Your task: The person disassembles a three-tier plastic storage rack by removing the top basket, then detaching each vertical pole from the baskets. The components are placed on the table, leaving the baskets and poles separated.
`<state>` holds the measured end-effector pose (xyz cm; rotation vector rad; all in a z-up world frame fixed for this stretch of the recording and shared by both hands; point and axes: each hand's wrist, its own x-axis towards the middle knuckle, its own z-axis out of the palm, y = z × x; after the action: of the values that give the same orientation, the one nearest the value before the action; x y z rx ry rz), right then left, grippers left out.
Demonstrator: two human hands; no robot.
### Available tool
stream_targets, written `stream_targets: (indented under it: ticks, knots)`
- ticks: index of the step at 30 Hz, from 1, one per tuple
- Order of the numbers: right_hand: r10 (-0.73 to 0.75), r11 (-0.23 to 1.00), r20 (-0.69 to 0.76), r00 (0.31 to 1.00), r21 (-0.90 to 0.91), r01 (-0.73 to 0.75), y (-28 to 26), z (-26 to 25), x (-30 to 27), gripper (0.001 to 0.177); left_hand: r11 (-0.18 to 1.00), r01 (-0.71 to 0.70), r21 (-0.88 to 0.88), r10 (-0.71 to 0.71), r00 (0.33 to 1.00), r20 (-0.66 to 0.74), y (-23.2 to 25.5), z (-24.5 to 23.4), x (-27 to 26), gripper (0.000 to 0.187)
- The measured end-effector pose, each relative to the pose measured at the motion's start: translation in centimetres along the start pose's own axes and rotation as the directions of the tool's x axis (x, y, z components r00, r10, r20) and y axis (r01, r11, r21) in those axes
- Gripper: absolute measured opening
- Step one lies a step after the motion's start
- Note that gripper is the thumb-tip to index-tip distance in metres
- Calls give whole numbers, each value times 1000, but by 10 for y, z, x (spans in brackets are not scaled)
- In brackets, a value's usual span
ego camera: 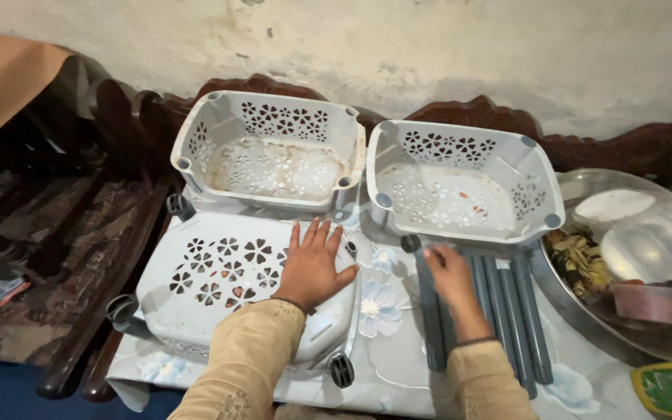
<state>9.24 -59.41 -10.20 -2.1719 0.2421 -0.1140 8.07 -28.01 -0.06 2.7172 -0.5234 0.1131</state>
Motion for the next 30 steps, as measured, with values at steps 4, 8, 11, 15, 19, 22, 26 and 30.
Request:
stream_targets:
  ticks: [4, 8, 11, 15, 19, 22, 26, 30]
  knots:
    - [-119, 983, -220, 968, -165, 83, 35, 3, -31, 38, 1000, 3, 11, -3, 1000, 20, 0, -1, 1, 85]
    - [-44, 994, -224, 974, -111, 19, 40, 16, -39, 41, 1000, 7, 29, -7, 1000, 12, 1, -1, 2, 85]
    - [-160, 977, -260, 952, -178, 116, 23, 30, -33, 38, 999, 2, 33, -2, 1000, 5, 0, -1, 1, 85]
    - [-182, 927, -176, 967, -358, 109, -8, 37, -44, 31, 1000, -8, 27, 8, 1000, 2, 2, -2, 1, 84]
    - [-154, 907, -47, 987, -404, 122, -28, 34, -58, 38, 1000, 8, 14, -8, 1000, 21, 1, -3, 2, 85]
    - [-183, 908, -77, 980, -397, 138, -35, 26, -60, 44, 1000, 1, 5, -1, 1000, 7, 1, -2, 0, 85]
    - [-294, 931, -41, 955, -237, 277, -47, 9, -51, 28, 1000, -12, -17, 11, 1000, -17, 0, -2, 0, 85]
    - [-290, 957, 28, 957, -14, 290, -66, 2, -56, 17, 998, -13, -64, 10, 999, -38, -1, -3, 0, 81]
